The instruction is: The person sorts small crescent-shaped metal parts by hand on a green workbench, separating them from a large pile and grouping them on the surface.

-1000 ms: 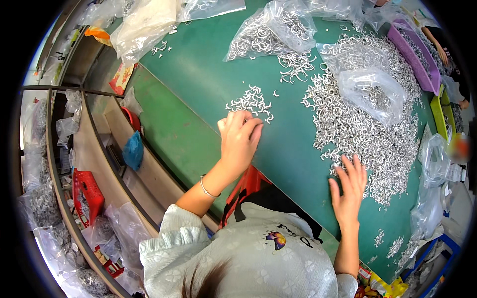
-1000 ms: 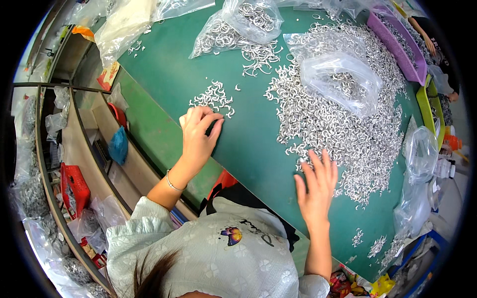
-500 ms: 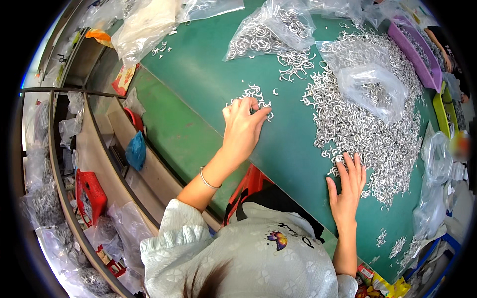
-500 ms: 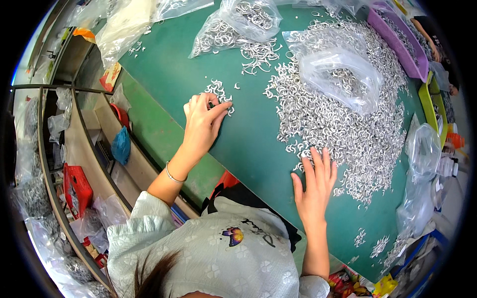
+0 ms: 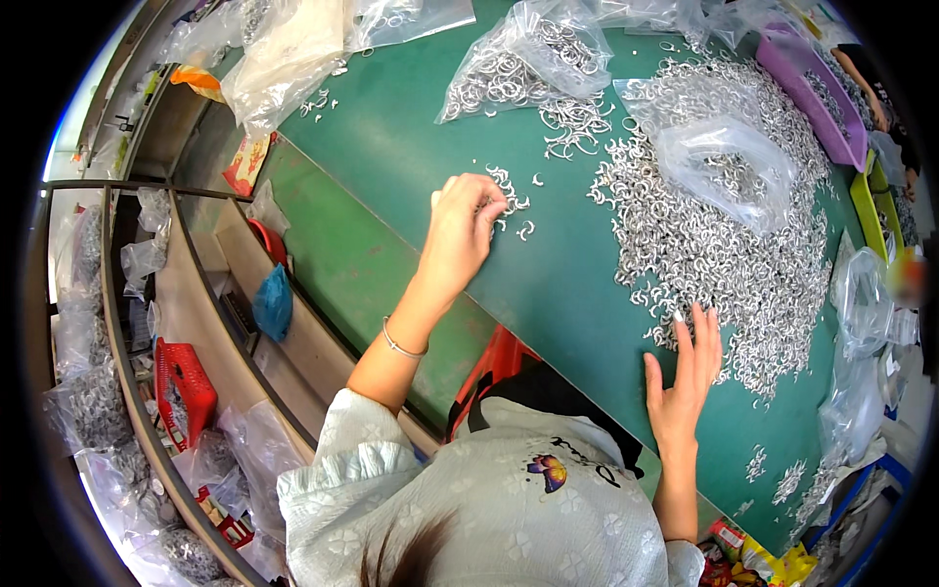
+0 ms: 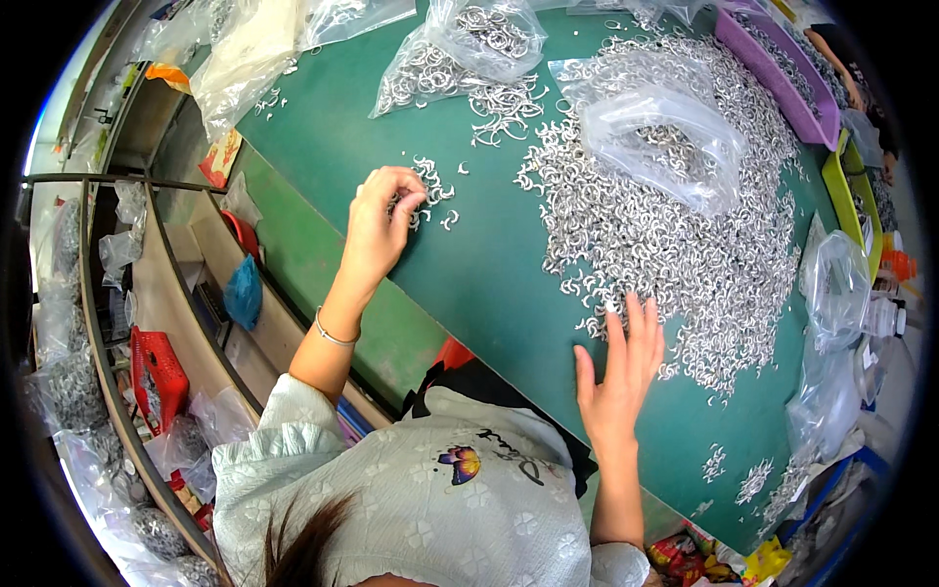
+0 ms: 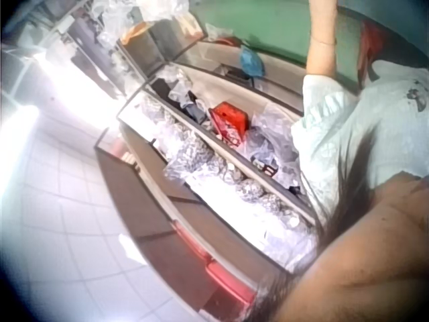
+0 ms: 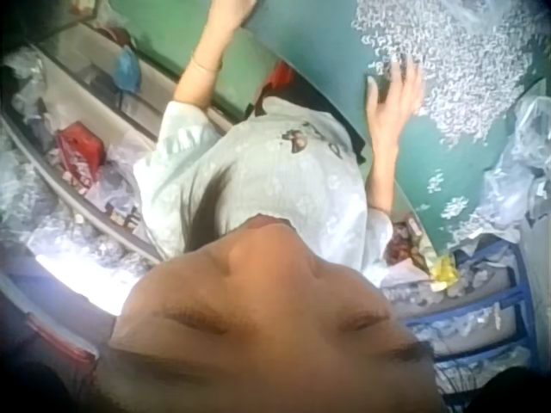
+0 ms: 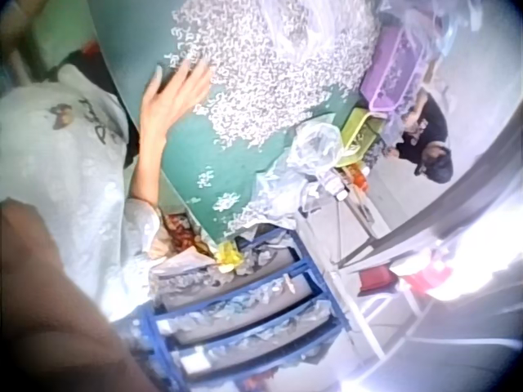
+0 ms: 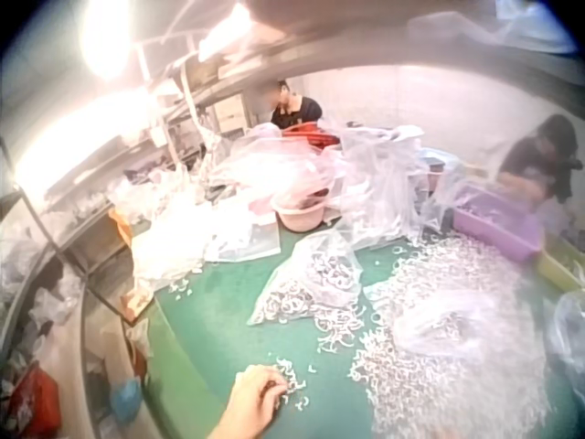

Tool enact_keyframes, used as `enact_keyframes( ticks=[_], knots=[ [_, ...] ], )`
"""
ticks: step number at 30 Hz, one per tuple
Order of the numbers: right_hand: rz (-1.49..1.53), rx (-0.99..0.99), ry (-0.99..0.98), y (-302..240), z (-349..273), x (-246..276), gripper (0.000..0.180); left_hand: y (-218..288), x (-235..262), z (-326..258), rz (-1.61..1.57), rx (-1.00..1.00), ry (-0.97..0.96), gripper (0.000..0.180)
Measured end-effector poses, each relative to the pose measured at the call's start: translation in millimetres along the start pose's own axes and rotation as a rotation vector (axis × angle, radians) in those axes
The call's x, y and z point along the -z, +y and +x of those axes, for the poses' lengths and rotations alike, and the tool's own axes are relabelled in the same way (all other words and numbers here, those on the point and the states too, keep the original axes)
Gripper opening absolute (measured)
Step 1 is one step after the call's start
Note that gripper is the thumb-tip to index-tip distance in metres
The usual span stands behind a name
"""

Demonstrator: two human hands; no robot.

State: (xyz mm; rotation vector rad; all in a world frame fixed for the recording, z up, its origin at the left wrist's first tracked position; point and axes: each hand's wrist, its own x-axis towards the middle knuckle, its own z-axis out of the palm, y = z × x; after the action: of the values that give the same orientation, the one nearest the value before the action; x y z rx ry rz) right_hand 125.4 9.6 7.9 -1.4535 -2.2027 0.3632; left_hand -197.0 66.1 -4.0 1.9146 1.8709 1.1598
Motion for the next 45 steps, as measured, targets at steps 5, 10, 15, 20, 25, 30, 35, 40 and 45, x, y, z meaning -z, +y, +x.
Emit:
enact_keyframes(
  ticks=[5, 10, 15, 20, 25, 30, 35, 40, 45],
  knots=[
    [-0.07, 0.073, -0.237, -9.3, 6.2, -0.7, 0.064, 31.3, 1.7, -10.8, -0.214, 0.165, 0.106, 0.009],
    [-0.202, 0.011, -0.26, 16.7, -19.2, 13.4, 0.058, 75.3, -16.5, -38.9, -0.287, 0.1, -0.158, 0.013],
    [-0.12, -0.121, -0.001, 40.0, -41.0, 40.0, 0.042, 119.6, -59.8, -64.3, -0.457, -0.054, -0.358, 0.016],
    [0.132, -0.21, 0.129, 19.7, -65.8, 50.9, 0.036, 162.1, -104.8, -89.9, -0.644, 0.017, -0.539, 0.031],
    [0.248, -0.246, 0.305, 26.3, -84.8, 41.3, 0.025, 194.5, -127.2, -101.2, -0.878, 0.206, -0.68, 0.034],
    [0.119, -0.349, 0.394, 50.1, -102.4, 59.2, 0.015, 203.2, -132.8, -101.9, -0.677, 0.042, -0.655, 0.031],
    [-0.503, -0.637, 0.46, 95.1, -146.1, 93.7, 0.013, 191.4, -131.4, -65.0, -0.204, -0.419, -0.447, 0.038],
    [-0.441, -0.665, 0.478, 99.2, -144.7, 97.1, 0.03, 206.1, -149.4, -42.8, -0.004, -0.591, -0.543, 0.049],
    [-0.159, -0.431, 0.28, 93.5, -78.4, 80.6, 0.044, 204.7, -182.9, -36.2, 0.206, -0.712, -0.557, 0.051]
  ],
)
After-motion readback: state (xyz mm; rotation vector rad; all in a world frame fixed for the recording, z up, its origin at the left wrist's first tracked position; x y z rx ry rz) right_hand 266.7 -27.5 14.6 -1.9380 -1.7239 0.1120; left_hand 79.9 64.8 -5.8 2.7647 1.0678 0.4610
